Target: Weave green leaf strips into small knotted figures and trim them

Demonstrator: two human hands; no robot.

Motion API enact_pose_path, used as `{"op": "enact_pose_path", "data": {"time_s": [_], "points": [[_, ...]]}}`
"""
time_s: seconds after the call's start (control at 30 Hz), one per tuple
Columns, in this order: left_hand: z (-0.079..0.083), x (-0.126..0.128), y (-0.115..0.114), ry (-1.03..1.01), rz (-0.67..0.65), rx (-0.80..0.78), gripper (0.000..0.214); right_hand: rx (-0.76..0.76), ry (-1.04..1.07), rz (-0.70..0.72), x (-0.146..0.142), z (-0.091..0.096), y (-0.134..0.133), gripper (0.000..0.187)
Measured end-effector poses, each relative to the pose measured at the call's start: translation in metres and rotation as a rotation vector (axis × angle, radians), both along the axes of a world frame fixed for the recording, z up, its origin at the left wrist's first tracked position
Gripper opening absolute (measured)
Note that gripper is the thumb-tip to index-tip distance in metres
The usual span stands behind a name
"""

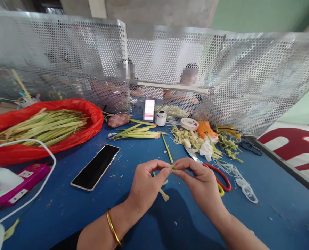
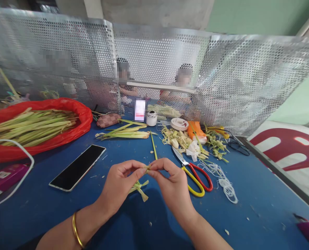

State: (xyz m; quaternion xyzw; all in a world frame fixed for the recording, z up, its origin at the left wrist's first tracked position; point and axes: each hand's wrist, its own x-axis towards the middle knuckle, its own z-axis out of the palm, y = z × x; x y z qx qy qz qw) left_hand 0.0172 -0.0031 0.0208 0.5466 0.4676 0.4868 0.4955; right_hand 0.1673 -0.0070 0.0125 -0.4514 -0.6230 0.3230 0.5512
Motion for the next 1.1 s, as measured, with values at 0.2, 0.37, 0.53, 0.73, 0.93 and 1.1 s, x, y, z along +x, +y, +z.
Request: {"op": "enact_pose_path", "data": {"time_s": [0.2, 0.37, 0.53, 0.73, 0.93, 1.1], "points": [[0.0001, -0.0006, -0.0009, 0.092, 0.037, 0.093, 0.011, -0.157, 0.082, -0.053, -0.0057, 0.0004, -0.0033, 0.008], [-0.002, -0.0015, -0.0011, 0.156, 0.035, 0.167, 0.011, -0.177, 0.183, -0.065, -0.0055, -0.0007, -0.0034, 0.017], [-0.004, -0.0025, -0.0022, 0.218, 0.018, 0.281, 0.009, -0.207, 0.135, -0.042, -0.004, -0.0002, -0.0019, 0.008], [-0.0035, -0.0005, 0.0024, 0.218, 0.042, 0.173, 0.01, -0.187, 0.109, -0.021, -0.0046, -0.0012, 0.0016, 0.009], [-0.0032, 0.0004, 0.0071, -0.117, 0.007, -0.124, 0.011, -0.049, -0.062, 0.072, 0.0001, 0.0022, 0.0011, 0.006], [-0.0058, -0.0002, 0.0065, -0.106, 0.002, -0.131, 0.011, -0.017, -0.184, 0.035, 0.0035, 0.001, 0.0001, 0.007]]}}
